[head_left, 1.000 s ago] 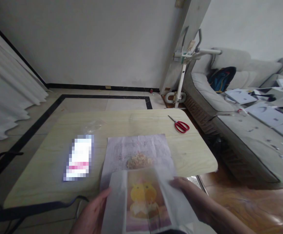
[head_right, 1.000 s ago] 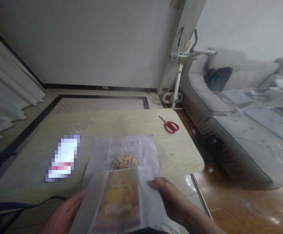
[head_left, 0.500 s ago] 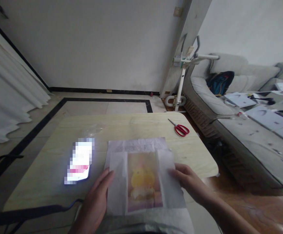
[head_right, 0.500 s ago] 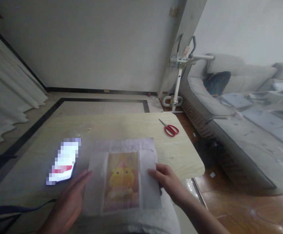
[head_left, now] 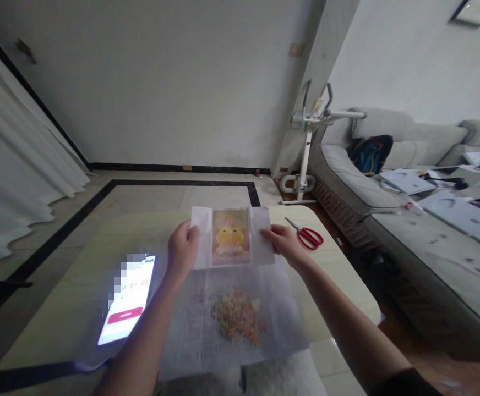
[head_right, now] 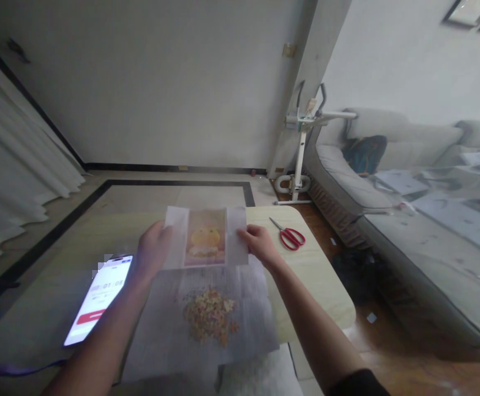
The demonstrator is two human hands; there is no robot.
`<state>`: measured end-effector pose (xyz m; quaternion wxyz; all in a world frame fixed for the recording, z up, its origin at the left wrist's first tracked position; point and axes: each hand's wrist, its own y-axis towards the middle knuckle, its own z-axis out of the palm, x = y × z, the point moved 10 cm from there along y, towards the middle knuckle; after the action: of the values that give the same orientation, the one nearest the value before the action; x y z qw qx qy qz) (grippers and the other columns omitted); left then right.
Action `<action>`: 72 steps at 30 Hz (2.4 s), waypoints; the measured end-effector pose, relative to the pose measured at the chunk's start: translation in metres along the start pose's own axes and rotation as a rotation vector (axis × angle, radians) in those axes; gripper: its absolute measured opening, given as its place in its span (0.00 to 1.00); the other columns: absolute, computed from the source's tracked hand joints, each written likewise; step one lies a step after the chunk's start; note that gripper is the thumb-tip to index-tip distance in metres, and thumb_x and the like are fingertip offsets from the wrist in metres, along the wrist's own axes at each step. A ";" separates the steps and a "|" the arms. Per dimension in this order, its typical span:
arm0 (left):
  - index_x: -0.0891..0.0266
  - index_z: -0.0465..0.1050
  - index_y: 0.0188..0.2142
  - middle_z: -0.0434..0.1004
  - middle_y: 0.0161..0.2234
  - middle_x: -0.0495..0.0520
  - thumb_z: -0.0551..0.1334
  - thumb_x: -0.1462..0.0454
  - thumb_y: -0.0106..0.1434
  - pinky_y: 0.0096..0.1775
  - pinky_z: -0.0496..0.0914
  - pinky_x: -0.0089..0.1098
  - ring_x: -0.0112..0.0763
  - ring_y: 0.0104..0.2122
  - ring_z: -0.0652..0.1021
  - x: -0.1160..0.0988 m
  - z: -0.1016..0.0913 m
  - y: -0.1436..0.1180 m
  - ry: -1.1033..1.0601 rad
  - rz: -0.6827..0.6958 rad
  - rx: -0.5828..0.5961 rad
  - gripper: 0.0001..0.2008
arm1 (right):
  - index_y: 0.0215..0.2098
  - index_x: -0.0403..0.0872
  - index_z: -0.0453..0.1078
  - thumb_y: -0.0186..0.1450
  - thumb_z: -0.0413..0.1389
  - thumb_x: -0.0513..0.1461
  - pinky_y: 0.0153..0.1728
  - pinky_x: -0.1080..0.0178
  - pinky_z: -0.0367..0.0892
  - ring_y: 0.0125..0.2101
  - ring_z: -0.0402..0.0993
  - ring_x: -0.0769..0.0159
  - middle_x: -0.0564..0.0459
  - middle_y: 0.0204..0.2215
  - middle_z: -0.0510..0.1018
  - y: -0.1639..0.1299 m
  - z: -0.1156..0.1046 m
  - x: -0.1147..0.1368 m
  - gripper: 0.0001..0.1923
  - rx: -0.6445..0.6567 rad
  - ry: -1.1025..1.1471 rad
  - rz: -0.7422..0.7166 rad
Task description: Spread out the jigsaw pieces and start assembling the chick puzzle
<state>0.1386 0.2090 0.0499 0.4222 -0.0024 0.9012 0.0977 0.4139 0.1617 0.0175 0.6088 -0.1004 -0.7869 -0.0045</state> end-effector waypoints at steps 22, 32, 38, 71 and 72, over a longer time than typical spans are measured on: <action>0.60 0.77 0.44 0.77 0.47 0.59 0.54 0.62 0.66 0.51 0.65 0.44 0.44 0.49 0.73 0.020 0.044 -0.065 0.356 0.482 0.175 0.14 | 0.41 0.48 0.73 0.65 0.54 0.38 0.30 0.64 0.61 0.28 0.67 0.68 0.52 0.33 0.74 -0.115 0.016 -0.019 0.08 0.117 -0.476 -0.162; 0.63 0.75 0.48 0.75 0.50 0.61 0.53 0.63 0.67 0.54 0.65 0.44 0.43 0.52 0.72 0.007 0.039 -0.084 0.307 0.572 0.103 0.16 | 0.47 0.49 0.73 0.65 0.54 0.37 0.41 0.60 0.66 0.39 0.73 0.62 0.49 0.40 0.73 -0.134 0.038 -0.031 0.12 0.151 -0.526 -0.205; 0.63 0.76 0.43 0.78 0.44 0.59 0.54 0.66 0.65 0.49 0.70 0.45 0.42 0.46 0.75 0.007 0.026 -0.103 0.269 0.630 0.065 0.13 | 0.48 0.50 0.73 0.66 0.54 0.38 0.39 0.61 0.67 0.37 0.73 0.62 0.49 0.39 0.73 -0.140 0.045 -0.035 0.13 0.112 -0.567 -0.237; 0.61 0.70 0.49 0.76 0.46 0.56 0.55 0.61 0.67 0.44 0.73 0.34 0.33 0.43 0.77 -0.002 0.018 -0.101 -0.249 0.354 0.135 0.13 | 0.31 0.47 0.69 0.65 0.51 0.34 0.27 0.68 0.58 0.26 0.66 0.70 0.54 0.28 0.70 -0.140 0.058 -0.045 0.07 0.138 -0.670 -0.381; 0.61 0.71 0.48 0.76 0.46 0.56 0.55 0.60 0.67 0.43 0.74 0.33 0.34 0.43 0.77 -0.002 0.019 -0.093 -0.301 0.324 0.132 0.13 | 0.32 0.47 0.69 0.65 0.51 0.35 0.27 0.68 0.58 0.26 0.66 0.71 0.54 0.28 0.70 -0.140 0.059 -0.046 0.07 0.147 -0.668 -0.379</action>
<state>0.1631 0.1209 0.0234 0.5298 0.1846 0.8212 0.1043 0.3453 0.0256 -0.0255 0.3129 0.0945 -0.9447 -0.0274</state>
